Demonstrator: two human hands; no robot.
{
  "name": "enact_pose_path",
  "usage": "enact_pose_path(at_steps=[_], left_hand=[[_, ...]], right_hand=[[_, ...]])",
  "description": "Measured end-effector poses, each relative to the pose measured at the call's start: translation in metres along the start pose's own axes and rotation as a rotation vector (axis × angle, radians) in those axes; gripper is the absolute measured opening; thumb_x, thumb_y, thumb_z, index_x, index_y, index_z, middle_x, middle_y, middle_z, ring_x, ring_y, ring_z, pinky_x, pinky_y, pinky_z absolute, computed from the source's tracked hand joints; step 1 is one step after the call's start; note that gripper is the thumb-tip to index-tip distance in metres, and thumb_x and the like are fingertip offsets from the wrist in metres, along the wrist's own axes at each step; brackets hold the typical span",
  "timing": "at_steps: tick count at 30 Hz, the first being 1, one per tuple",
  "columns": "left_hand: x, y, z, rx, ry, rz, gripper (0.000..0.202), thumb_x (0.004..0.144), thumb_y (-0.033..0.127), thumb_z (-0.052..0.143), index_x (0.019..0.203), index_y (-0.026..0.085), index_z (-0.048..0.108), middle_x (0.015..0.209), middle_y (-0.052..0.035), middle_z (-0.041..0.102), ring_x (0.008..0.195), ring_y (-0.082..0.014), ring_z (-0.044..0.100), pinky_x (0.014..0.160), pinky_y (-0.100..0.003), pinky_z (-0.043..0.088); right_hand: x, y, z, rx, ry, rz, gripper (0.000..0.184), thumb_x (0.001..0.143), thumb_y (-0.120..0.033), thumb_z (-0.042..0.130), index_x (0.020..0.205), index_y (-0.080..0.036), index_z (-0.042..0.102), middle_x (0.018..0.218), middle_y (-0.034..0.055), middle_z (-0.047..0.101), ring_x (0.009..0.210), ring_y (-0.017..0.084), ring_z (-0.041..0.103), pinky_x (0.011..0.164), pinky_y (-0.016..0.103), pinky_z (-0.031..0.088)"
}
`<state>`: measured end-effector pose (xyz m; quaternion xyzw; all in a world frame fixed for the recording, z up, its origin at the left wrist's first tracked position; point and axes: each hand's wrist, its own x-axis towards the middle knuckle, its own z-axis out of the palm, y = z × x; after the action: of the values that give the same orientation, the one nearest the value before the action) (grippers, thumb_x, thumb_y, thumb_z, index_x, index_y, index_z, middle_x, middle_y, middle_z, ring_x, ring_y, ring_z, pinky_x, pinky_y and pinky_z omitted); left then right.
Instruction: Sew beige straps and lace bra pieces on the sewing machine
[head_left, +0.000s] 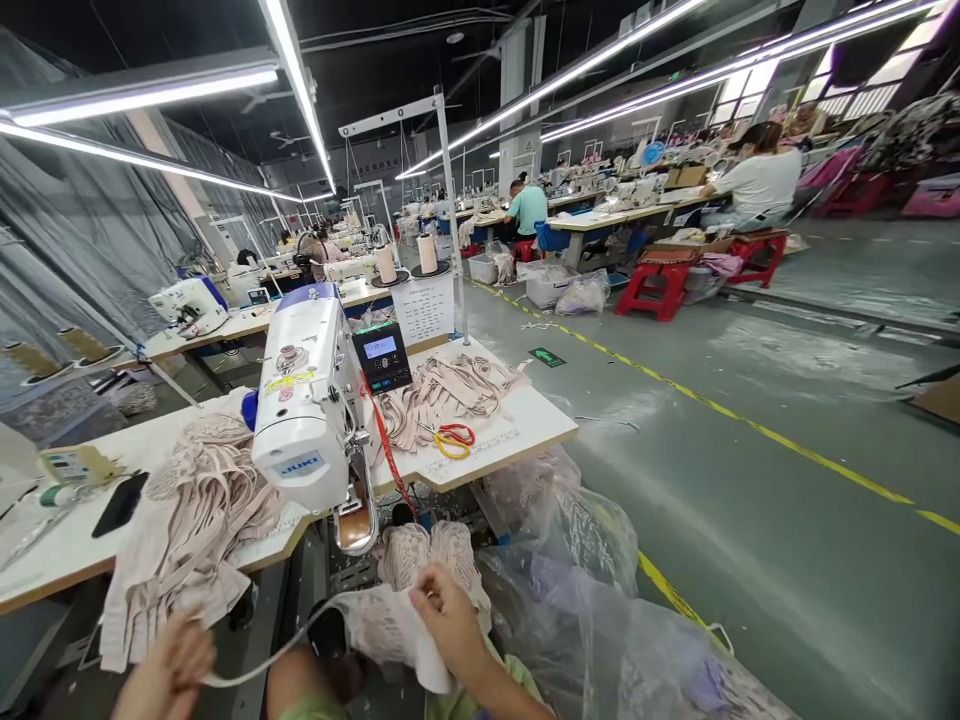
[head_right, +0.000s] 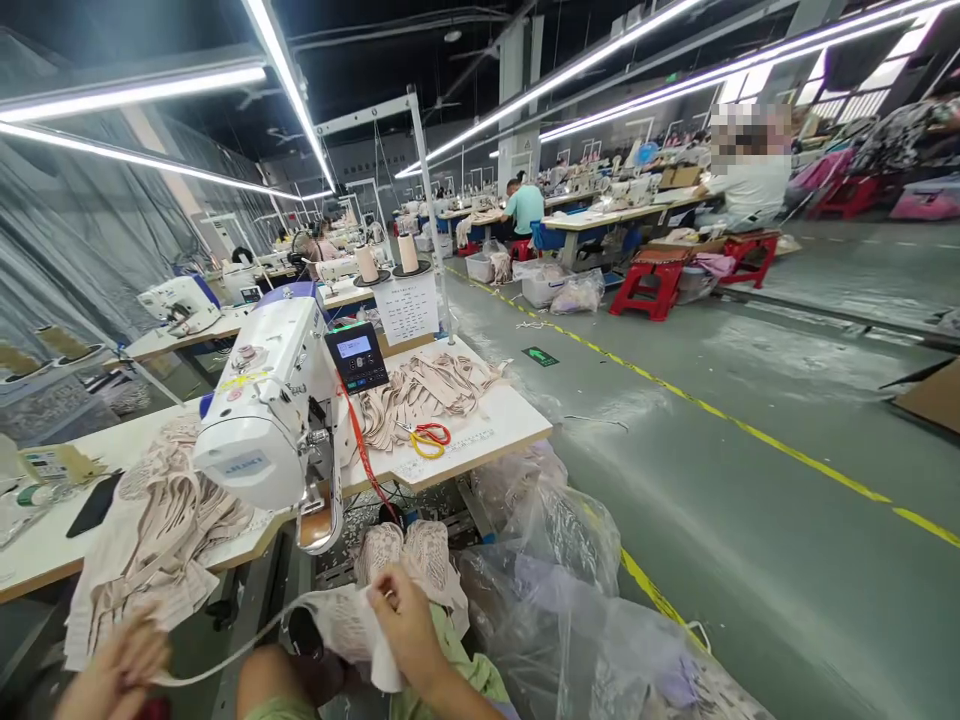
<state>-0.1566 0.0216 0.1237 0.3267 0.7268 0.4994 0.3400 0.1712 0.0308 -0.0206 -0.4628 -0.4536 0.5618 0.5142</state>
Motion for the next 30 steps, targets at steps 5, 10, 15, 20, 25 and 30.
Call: enact_pose_path(at_steps=[5,10,15,20,25,30], left_hand=[[-0.066,-0.036,0.101,0.455,-0.557,0.219,0.058,0.072,0.076,0.057,0.063,0.019,0.055,0.062,0.0002,0.052,0.063,-0.0165,0.048,0.061,-0.027,0.04],[-0.094,-0.039,0.121,0.729,-0.664,0.277,0.054,0.081,0.073,0.038,0.062,0.022,0.034,0.06,0.0025,0.036,0.061,-0.0156,0.038,0.058,-0.026,0.032],[-0.088,-0.024,0.122,0.78,-0.804,0.301,0.044,0.088,0.06,0.036,0.065,0.023,0.039,0.062,0.0009,0.045,0.061,-0.0167,0.045,0.058,-0.027,0.036],[-0.066,-0.06,0.12,0.672,-0.385,0.441,0.043,0.082,0.06,0.05,0.084,0.02,0.066,0.082,-0.0106,0.069,0.082,-0.0278,0.066,0.073,-0.035,0.053],[-0.089,-0.119,0.146,0.472,-0.882,0.023,0.071,0.091,0.067,0.022,0.074,0.022,0.074,0.078,-0.0167,0.073,0.084,-0.0325,0.073,0.067,-0.043,0.059],[-0.098,-0.119,0.169,-0.179,-0.502,-0.242,0.081,0.062,0.095,0.047,0.088,0.023,0.074,0.099,-0.0145,0.076,0.115,-0.0351,0.067,0.097,-0.044,0.055]], right_hand=[[0.002,-0.013,0.027,0.127,-0.484,0.089,0.042,0.077,-0.057,0.071,0.09,-0.017,0.069,0.078,0.0014,0.064,0.069,0.013,0.055,0.068,0.026,0.042],[0.012,-0.028,0.02,-0.084,-0.585,0.065,0.031,0.073,-0.045,0.076,0.088,-0.018,0.077,0.07,-0.0009,0.064,0.062,0.011,0.051,0.059,0.022,0.038],[0.027,-0.041,0.0,-0.347,-0.685,-0.029,0.01,0.072,-0.026,0.072,0.079,-0.021,0.077,0.062,-0.0044,0.061,0.059,0.011,0.051,0.056,0.022,0.033],[0.044,-0.028,0.007,-0.336,-0.341,-0.014,0.009,0.083,-0.024,0.058,0.08,-0.018,0.065,0.074,-0.001,0.06,0.072,0.015,0.054,0.067,0.025,0.037],[0.03,-0.013,0.041,-0.245,-0.139,0.007,0.018,0.097,-0.031,0.039,0.093,-0.019,0.051,0.082,0.0017,0.057,0.077,0.016,0.053,0.072,0.028,0.043],[0.006,-0.007,0.059,-0.243,-0.133,-0.206,0.019,0.099,-0.036,0.041,0.099,-0.019,0.051,0.091,0.0053,0.061,0.084,0.018,0.057,0.078,0.032,0.044]])
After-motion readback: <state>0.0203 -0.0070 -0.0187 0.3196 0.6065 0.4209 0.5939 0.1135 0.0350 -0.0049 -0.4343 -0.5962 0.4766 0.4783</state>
